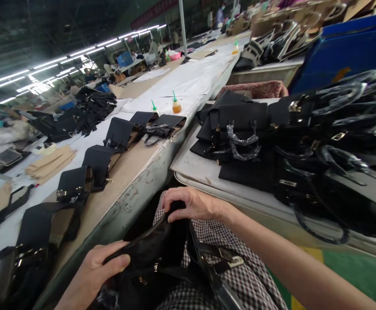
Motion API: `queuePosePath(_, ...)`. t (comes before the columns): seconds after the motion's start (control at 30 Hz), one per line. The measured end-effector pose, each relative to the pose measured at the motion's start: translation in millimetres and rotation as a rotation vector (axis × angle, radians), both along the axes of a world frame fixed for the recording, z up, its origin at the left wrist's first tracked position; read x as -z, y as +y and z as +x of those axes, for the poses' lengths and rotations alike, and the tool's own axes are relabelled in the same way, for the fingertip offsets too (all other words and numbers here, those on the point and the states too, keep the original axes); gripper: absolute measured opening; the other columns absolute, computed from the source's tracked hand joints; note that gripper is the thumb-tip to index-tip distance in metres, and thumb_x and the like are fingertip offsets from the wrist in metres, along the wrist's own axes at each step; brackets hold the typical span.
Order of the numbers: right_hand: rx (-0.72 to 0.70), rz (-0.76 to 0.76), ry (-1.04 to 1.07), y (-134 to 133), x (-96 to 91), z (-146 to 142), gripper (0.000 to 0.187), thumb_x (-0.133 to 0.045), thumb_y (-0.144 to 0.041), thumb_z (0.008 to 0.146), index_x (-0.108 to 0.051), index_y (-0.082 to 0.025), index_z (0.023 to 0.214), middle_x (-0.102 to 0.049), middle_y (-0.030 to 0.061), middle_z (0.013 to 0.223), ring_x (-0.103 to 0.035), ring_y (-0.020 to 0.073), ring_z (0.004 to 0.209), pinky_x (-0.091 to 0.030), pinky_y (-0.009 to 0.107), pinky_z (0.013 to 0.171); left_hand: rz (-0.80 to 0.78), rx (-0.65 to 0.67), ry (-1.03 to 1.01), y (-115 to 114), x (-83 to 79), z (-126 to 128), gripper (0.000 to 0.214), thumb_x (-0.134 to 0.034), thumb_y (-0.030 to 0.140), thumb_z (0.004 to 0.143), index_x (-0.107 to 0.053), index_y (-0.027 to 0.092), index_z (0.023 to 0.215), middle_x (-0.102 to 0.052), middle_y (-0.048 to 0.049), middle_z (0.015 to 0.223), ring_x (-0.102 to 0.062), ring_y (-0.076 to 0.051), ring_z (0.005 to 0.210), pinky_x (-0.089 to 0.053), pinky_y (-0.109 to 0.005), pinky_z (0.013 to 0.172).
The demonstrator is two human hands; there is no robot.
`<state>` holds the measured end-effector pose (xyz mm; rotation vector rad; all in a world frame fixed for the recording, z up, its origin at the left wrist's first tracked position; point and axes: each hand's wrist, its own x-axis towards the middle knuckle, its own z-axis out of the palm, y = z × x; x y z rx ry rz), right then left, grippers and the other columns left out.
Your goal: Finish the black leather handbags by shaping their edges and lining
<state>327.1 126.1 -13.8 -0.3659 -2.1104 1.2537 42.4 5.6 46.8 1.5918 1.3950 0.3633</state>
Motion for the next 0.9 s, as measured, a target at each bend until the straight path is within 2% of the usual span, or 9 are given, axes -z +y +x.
queuePosePath(0.13,-0.023,-0.076,-0.028,0,14.2,-17,0.02,-0.073,-0.029,0.083,-0.064,-0.018,0.097,-0.066,0.006,0.106,-0.061,0.019,0.1,-0.049,0.035,0.09,-0.139,-0.106,-0.136,-5,22.9,-18,0.037,-0.057,0.045,0.09,-0.074,0.016,0.107,-0.064,-0.0007,0.072,-0.053,-0.014,0.063,-0.041,-0.021,0.057)
queuePosePath(0.23,-0.002,-0.086,-0.094,1,30.3,-28,0.02,-0.072,-0.033,0.084,-0.063,-0.018,0.095,-0.066,0.0052,0.103,-0.061,0.0188,0.097,-0.049,0.034,0.088,-0.146,-0.185,-0.18,-7,41.7,-28,0.039,-0.059,0.045,0.089,-0.073,0.016,0.11,-0.068,-0.0022,0.081,-0.057,-0.017,0.074,-0.045,-0.023,0.066)
queuePosePath(0.3,0.022,-0.081,-0.141,3,39.1,-33,0.021,-0.072,-0.036,0.083,-0.063,-0.018,0.091,-0.066,0.0051,0.101,-0.061,0.0188,0.094,-0.049,0.034,0.086,-0.13,-0.214,-0.174,-8,48.3,-33,0.038,-0.061,0.045,0.087,-0.072,0.016,0.109,-0.069,-0.0029,0.087,-0.059,-0.019,0.082,-0.046,-0.024,0.072)
queuePosePath(0.5,0.043,-0.165,-0.22,8,46.3,-44,0.024,-0.072,-0.042,0.082,-0.067,-0.018,0.081,-0.066,0.0043,0.099,-0.061,0.0192,0.091,-0.048,0.033,0.086,-0.142,-0.325,-0.152,-7,43.9,-34,0.033,-0.068,0.043,0.082,-0.069,0.017,0.103,-0.067,-0.0022,0.088,-0.059,-0.019,0.082,-0.047,-0.025,0.072)
queuePosePath(0.63,0.096,-0.266,-0.175,4,45.3,-46,0.025,-0.071,-0.041,0.083,-0.067,-0.018,0.075,-0.066,0.0048,0.098,-0.061,0.0204,0.093,-0.046,0.034,0.086,-0.056,-0.386,-0.151,-7,44.5,-29,0.028,-0.073,0.037,0.079,-0.062,0.018,0.098,-0.062,-0.0003,0.087,-0.057,-0.017,0.083,-0.046,-0.024,0.073)
queuePosePath(0.77,0.003,-0.382,-0.121,0,44.7,-37,0.021,-0.071,-0.036,0.084,-0.068,-0.017,0.076,-0.065,0.0061,0.105,-0.06,0.021,0.097,-0.046,0.035,0.087,0.065,-0.455,-0.034,-10,50.8,-24,0.024,-0.071,0.031,0.081,-0.056,0.021,0.097,-0.062,0.0017,0.088,-0.056,-0.015,0.079,-0.044,-0.023,0.07)
queuePosePath(0.9,-0.107,-0.483,-0.077,-2,43.4,-25,0.019,-0.074,-0.032,0.082,-0.068,-0.015,0.075,-0.062,0.0068,0.112,-0.059,0.021,0.101,-0.044,0.035,0.09,0.169,-0.429,0.033,-11,54.7,-18,0.015,-0.067,0.024,0.083,-0.054,0.021,0.091,-0.065,-0.0009,0.105,-0.058,-0.015,0.084,-0.044,-0.025,0.072)
